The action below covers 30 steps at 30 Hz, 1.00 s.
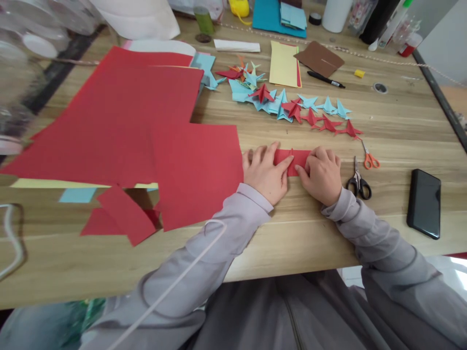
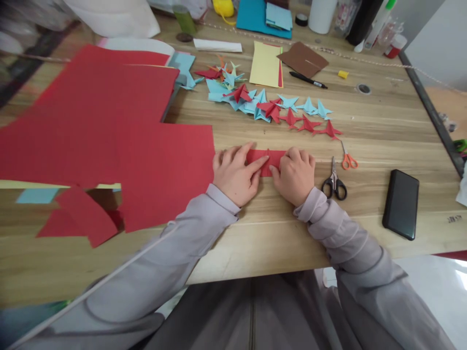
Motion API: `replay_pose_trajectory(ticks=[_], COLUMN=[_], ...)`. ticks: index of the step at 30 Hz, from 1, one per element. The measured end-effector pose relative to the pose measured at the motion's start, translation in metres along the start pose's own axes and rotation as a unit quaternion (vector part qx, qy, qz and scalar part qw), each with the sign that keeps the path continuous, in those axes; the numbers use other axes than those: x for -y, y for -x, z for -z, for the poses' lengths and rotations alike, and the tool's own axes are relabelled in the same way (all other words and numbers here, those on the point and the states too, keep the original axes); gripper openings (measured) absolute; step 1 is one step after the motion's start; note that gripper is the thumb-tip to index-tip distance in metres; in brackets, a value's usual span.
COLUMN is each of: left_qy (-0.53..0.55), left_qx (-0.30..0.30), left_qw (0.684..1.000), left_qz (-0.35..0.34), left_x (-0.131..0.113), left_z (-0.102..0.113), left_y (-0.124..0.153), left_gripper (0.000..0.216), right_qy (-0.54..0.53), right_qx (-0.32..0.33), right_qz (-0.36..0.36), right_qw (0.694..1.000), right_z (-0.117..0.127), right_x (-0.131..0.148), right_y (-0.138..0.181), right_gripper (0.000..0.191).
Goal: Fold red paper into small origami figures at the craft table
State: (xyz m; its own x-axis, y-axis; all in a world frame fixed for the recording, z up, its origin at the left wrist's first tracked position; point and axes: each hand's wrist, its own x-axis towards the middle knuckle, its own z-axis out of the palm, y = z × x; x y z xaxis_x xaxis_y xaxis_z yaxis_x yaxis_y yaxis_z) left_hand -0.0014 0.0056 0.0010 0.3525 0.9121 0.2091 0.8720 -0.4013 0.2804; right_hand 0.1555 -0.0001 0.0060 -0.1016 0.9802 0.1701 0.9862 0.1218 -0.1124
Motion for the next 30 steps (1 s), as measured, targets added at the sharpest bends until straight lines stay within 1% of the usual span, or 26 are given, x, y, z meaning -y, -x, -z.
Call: replay_pose_trajectory(ticks=[4,7,9,12,13,15,20,23,27,30], left_qy=[-0.015,-0.021,-0.021,-0.018,-0.017,-0.019,-0.024,-0.029,-0.046,-0.061], left_qx=[0.015,0.023,0.029,0.033,0.034,0.035,0.037,0.043,0.03,0.041], left_qw=[1.0,0.999,0.999,0.999,0.999,0.999,0.999,0.998,0.998,0.996], left_qz=[-0.008,-0.014,-0.018,-0.02,-0.019,-0.017,-0.012,-0.018,-0.016,-0.044], left_x=[0.0,0.0,0.0,0.002,0.003,0.004,0.008,0.009,0.012,0.015], left_z=[-0.001,0.0,0.001,0.0,0.0,-0.001,-0.004,-0.006,-0.007,-0.006], left_y=[0.001,0.0,-0.001,-0.001,-0.001,0.0,0.0,0.001,-0.001,-0.006], left_gripper=[0.043,0.044,0.044,0.044,0.044,0.043,0.043,0.045,0.047,0.048], right_qy=[0.004,0.009,0.004,-0.004,-0.001,0.007,0.025,0.033,0.028,0.027], right_qx=[0.002,-0.02,-0.041,-0.041,-0.034,-0.022,0.014,0.029,0.036,0.039], right_qz=[-0.002,0.007,0.05,0.152,0.175,0.194,0.213,0.212,0.211,0.208], right_qw=[1.0,1.0,0.998,0.988,0.984,0.981,0.977,0.976,0.976,0.977], right_z=[-0.001,-0.002,-0.003,-0.002,-0.001,0.0,0.004,0.005,0.006,0.006], right_x=[0.0,0.001,0.001,0.001,0.001,0.001,0.003,0.002,0.0,0.0], right_y=[0.0,0.002,0.005,0.012,0.015,0.02,0.027,0.027,0.026,0.025], right_gripper=[0.027,0.027,0.025,0.026,0.027,0.029,0.041,0.041,0.04,0.039])
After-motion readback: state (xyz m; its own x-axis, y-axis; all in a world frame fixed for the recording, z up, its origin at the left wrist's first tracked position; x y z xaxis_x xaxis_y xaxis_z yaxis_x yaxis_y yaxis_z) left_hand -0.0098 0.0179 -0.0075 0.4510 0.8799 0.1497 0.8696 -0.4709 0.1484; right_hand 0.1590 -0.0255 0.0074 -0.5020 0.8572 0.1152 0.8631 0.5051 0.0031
